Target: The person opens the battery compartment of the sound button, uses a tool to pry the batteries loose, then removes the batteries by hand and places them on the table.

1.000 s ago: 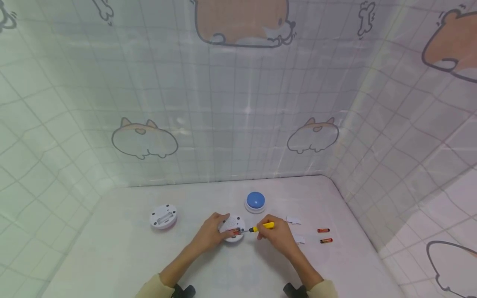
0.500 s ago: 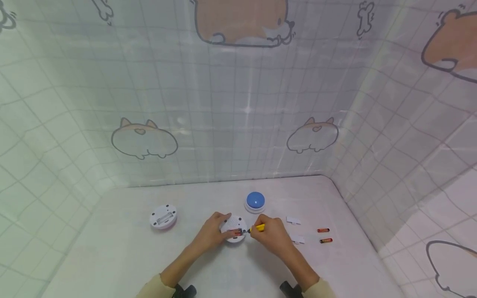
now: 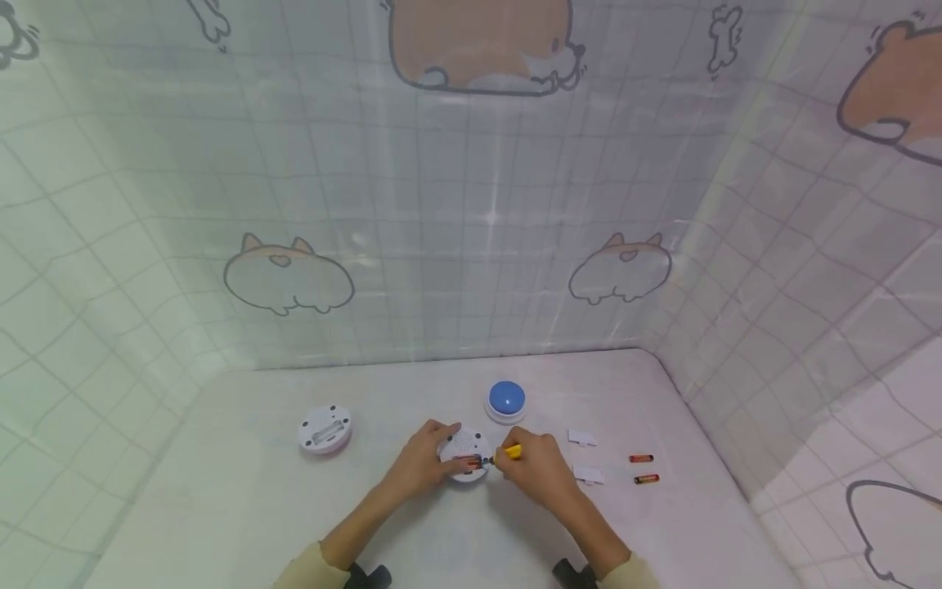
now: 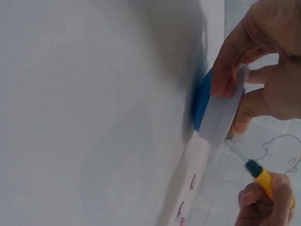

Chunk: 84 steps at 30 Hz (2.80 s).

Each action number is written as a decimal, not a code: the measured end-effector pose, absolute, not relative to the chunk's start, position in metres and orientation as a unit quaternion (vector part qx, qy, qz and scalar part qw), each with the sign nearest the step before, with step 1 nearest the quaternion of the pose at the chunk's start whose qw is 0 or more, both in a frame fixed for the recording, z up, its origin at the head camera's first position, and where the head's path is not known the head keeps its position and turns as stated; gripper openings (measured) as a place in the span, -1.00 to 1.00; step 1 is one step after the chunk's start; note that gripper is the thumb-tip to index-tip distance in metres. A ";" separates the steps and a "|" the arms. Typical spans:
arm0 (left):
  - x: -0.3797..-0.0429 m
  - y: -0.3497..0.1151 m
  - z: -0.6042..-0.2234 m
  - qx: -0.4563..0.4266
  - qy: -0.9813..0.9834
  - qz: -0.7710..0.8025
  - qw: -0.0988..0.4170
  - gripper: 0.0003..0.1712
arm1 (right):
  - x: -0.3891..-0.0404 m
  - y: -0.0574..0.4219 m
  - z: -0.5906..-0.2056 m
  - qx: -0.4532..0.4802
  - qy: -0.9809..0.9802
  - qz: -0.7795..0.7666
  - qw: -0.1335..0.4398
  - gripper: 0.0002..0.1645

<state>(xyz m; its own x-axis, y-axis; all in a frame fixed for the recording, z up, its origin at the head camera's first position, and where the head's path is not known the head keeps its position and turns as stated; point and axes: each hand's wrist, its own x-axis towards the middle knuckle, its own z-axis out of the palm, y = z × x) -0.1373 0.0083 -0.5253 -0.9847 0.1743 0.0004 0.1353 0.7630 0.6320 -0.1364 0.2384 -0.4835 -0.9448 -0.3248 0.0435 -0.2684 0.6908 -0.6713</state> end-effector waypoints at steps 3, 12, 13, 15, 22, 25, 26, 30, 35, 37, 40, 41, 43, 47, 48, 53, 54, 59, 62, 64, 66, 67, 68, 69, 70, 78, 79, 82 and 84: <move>-0.136 0.008 -0.528 0.081 0.939 0.333 0.033 -0.19 | -0.137 0.245 -0.489 -0.136 0.904 -0.403 0.050 -0.94; -0.138 0.010 -0.529 0.081 0.937 0.338 0.033 -0.19 | -0.141 0.251 -0.496 -0.120 0.893 -0.430 0.050 -0.95; -0.138 0.010 -0.529 0.081 0.937 0.338 0.033 -0.19 | -0.141 0.252 -0.496 -0.121 0.893 -0.430 0.054 -0.94; -0.139 0.009 -0.528 0.082 0.938 0.336 0.034 -0.19 | -0.141 0.253 -0.497 -0.122 0.895 -0.425 0.060 -0.91; -0.139 0.004 -0.528 0.080 0.938 0.337 0.035 -0.18 | -0.135 0.261 -0.499 -0.100 0.894 -0.431 0.072 -0.87; -0.138 0.001 -0.527 0.077 0.936 0.342 0.034 -0.19 | -0.129 0.266 -0.499 -0.085 0.890 -0.440 0.078 -0.84; -0.139 0.000 -0.527 0.076 0.936 0.343 0.034 -0.19 | -0.127 0.268 -0.499 -0.085 0.888 -0.444 0.084 -0.83; -0.140 -0.005 -0.529 0.071 0.936 0.344 0.035 -0.21 | -0.118 0.276 -0.503 -0.097 0.880 -0.450 0.117 -0.77; -0.141 -0.011 -0.530 0.079 0.936 0.341 0.034 -0.21 | -0.109 0.284 -0.513 -0.105 0.875 -0.450 0.145 -0.73; -0.141 -0.012 -0.531 0.082 0.937 0.339 0.032 -0.21 | -0.107 0.285 -0.517 -0.107 0.874 -0.449 0.153 -0.71; -0.141 -0.013 -0.531 0.082 0.937 0.339 0.029 -0.21 | -0.103 0.287 -0.524 -0.108 0.874 -0.445 0.161 -0.69; -0.141 -0.013 -0.530 0.081 0.937 0.339 0.029 -0.21 | -0.102 0.287 -0.526 -0.107 0.877 -0.439 0.161 -0.69; -0.141 -0.013 -0.530 0.080 0.936 0.342 0.029 -0.21 | -0.100 0.287 -0.531 -0.102 0.884 -0.427 0.159 -0.69; -0.141 -0.013 -0.529 0.083 0.936 0.342 0.028 -0.20 | -0.098 0.286 -0.540 -0.079 0.897 -0.403 0.163 -0.69; -0.140 -0.013 -0.528 0.084 0.936 0.342 0.027 -0.20 | -0.097 0.285 -0.541 -0.072 0.900 -0.396 0.168 -0.70; -0.140 -0.014 -0.529 0.091 0.936 0.338 0.028 -0.11 | -0.096 0.283 -0.545 -0.060 0.912 -0.362 0.181 -0.72; -0.140 -0.014 -0.530 0.094 0.936 0.338 0.028 -0.08 | -0.096 0.283 -0.545 -0.062 0.915 -0.356 0.180 -0.72; -0.138 -0.014 -0.529 0.097 0.936 0.336 0.038 0.01 | -0.096 0.285 -0.544 -0.082 0.919 -0.342 0.180 -0.73; -0.137 -0.013 -0.528 0.094 0.939 0.329 0.045 0.06 | -0.096 0.284 -0.544 -0.080 0.920 -0.338 0.183 -0.73; -0.136 -0.013 -0.527 0.091 0.938 0.330 0.050 0.09 | -0.096 0.283 -0.543 -0.079 0.920 -0.336 0.184 -0.73; -0.136 -0.013 -0.526 0.091 0.937 0.332 0.053 0.11 | -0.096 0.283 -0.542 -0.081 0.921 -0.333 0.184 -0.73; -0.136 -0.013 -0.525 0.091 0.937 0.334 0.053 0.12 | -0.096 0.283 -0.541 -0.082 0.921 -0.332 0.185 -0.73; -0.136 -0.013 -0.524 0.091 0.936 0.336 0.055 0.12 | -0.097 0.283 -0.541 -0.083 0.921 -0.331 0.186 -0.73; -0.136 -0.013 -0.523 0.091 0.935 0.338 0.056 0.13 | -0.097 0.283 -0.540 -0.085 0.921 -0.330 0.188 -0.73; -0.136 -0.014 -0.523 0.091 0.935 0.338 0.057 0.13 | -0.097 0.283 -0.539 -0.087 0.921 -0.329 0.188 -0.72; -0.136 -0.012 -0.522 0.090 0.936 0.336 0.060 0.12 | -0.107 0.279 -0.523 -0.116 0.917 -0.351 0.148 -0.75; -0.136 -0.012 -0.522 0.090 0.936 0.334 0.060 0.12 | -0.110 0.277 -0.520 -0.121 0.917 -0.353 0.140 -0.76; -0.137 -0.010 -0.521 0.095 0.937 0.331 0.060 0.12 | -0.121 0.271 -0.514 -0.137 0.919 -0.352 0.113 -0.80; -0.136 -0.010 -0.521 0.096 0.937 0.331 0.062 0.11 | -0.129 0.265 -0.513 -0.149 0.919 -0.352 0.097 -0.82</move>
<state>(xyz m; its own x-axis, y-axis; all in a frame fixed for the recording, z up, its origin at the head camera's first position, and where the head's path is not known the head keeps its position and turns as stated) -0.1363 -0.0100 -0.5207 -0.9739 0.2206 -0.0537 0.1380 0.7632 0.6312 -0.1285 0.2650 -0.5131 -0.9364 -0.3432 -0.0739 -0.2062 0.7080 -0.6755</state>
